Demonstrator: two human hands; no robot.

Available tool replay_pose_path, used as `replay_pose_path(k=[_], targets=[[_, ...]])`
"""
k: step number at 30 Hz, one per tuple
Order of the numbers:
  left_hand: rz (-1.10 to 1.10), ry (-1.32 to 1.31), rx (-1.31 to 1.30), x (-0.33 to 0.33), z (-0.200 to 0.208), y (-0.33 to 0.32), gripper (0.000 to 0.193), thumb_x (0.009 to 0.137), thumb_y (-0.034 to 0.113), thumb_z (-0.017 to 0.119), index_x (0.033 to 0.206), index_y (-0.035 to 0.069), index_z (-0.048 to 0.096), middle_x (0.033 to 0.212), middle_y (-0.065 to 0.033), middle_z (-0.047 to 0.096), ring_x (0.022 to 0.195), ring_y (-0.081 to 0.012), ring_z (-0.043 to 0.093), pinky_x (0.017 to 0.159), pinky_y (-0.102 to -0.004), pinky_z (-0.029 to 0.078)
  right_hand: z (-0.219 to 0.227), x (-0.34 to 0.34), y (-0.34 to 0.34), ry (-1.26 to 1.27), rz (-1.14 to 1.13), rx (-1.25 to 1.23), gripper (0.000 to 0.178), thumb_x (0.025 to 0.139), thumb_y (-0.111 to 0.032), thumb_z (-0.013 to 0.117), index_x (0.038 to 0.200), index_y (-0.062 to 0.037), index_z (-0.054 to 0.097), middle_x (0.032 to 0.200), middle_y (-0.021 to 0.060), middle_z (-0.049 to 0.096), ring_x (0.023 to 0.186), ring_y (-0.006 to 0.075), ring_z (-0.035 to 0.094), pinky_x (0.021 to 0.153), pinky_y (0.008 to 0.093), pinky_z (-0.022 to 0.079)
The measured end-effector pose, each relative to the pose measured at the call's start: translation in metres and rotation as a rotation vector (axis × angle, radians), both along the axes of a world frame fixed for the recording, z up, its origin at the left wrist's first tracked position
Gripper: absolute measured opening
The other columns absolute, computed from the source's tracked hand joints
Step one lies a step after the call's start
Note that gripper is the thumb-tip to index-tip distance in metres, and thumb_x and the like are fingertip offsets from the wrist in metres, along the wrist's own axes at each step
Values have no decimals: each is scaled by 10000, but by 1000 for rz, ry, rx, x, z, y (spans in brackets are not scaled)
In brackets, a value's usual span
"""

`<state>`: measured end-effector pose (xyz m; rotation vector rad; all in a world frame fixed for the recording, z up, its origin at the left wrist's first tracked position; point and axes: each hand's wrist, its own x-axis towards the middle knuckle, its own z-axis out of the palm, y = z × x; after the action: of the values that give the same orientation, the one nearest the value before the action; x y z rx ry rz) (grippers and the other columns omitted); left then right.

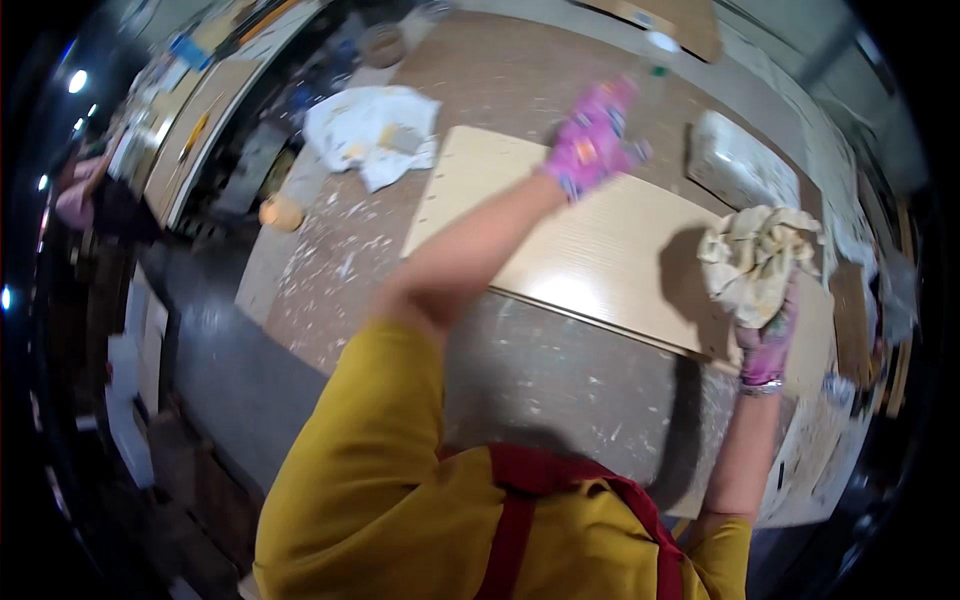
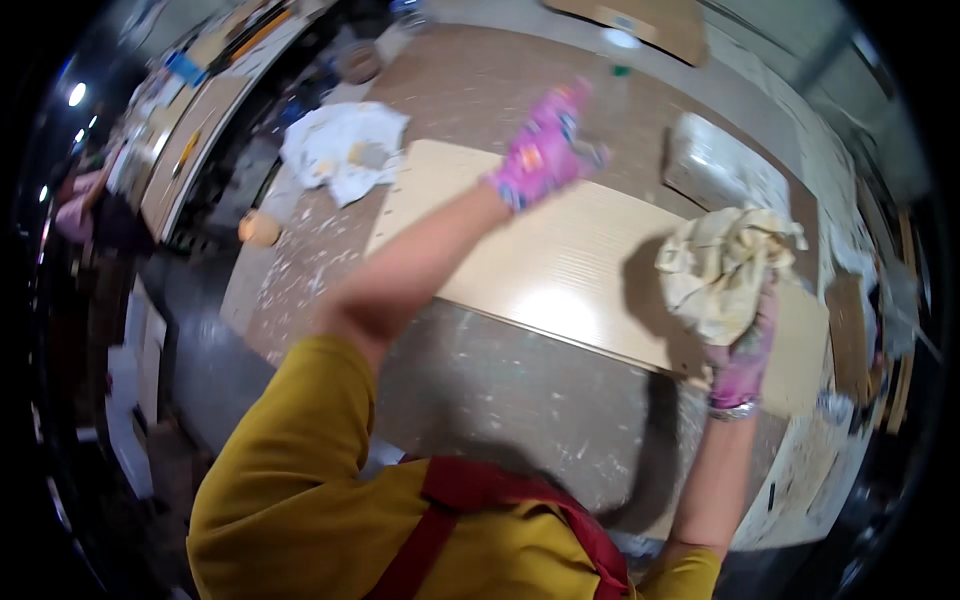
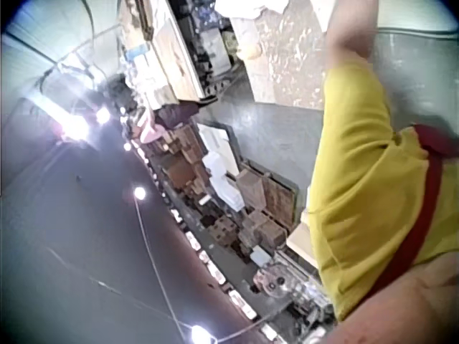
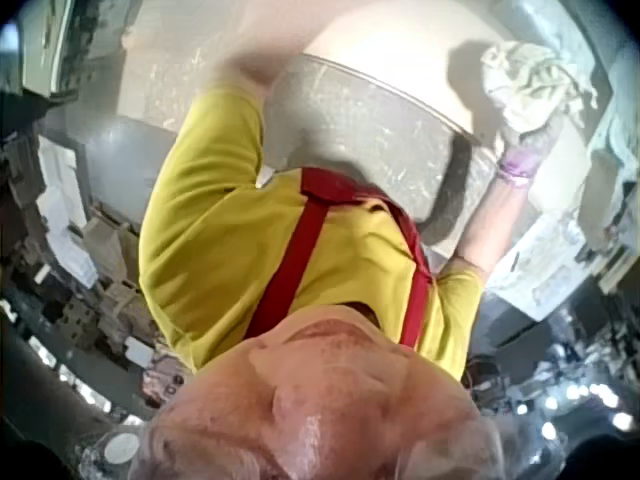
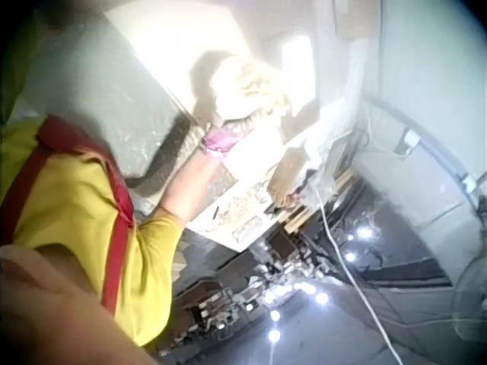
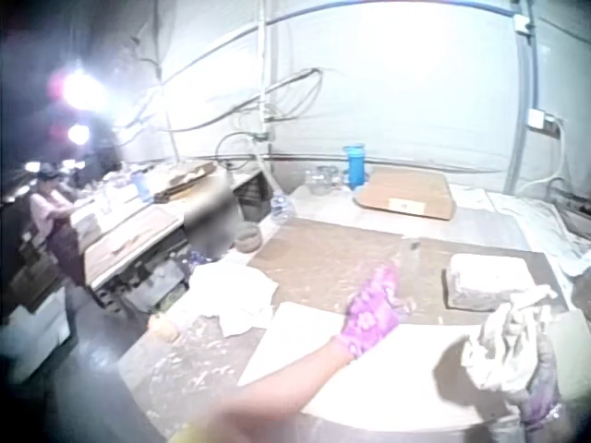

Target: The person wipes multiple light-colored wooden panels on a workbench using a cloth. They pour liquid from a bottle onto the cloth and repeatedly wipe the panels' surfaces and edges. The person also stacks and repositions the panels during the process.

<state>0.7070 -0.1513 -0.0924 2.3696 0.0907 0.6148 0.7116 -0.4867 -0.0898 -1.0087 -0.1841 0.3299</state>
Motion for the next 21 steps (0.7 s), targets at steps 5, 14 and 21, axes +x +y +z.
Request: replay_pose_path(k=[5,14,21], targets=[[-264,-5,418,-135,-24,-26,617,854,468,568,1358,123,481,1405,-146,448,1298,-331,418,1087,-462,309,58,24,133,-352,175,-403,331,932,-101,529,1255,-34,544,1151,103,630,999,241,634,873,374,532],[-240,137,-74,-154,-37,-35,599,781,363,631,1293,83,497,1325,-149,493,1220,-351,453,1054,-466,346,-29,-39,379,-1584,362,-995,340,777,-126,646,1094,-72,538,904,168,590,793,371,601,718,448,508],[-157,-93,-84,-152,-40,-32,497,785,239,634,1226,37,523,1188,-166,559,1109,-346,528,968,-420,423,-22,-56,376,-1617,573,-947,364,785,-146,640,1132,-92,548,1001,169,563,911,331,604,797,440,502]])
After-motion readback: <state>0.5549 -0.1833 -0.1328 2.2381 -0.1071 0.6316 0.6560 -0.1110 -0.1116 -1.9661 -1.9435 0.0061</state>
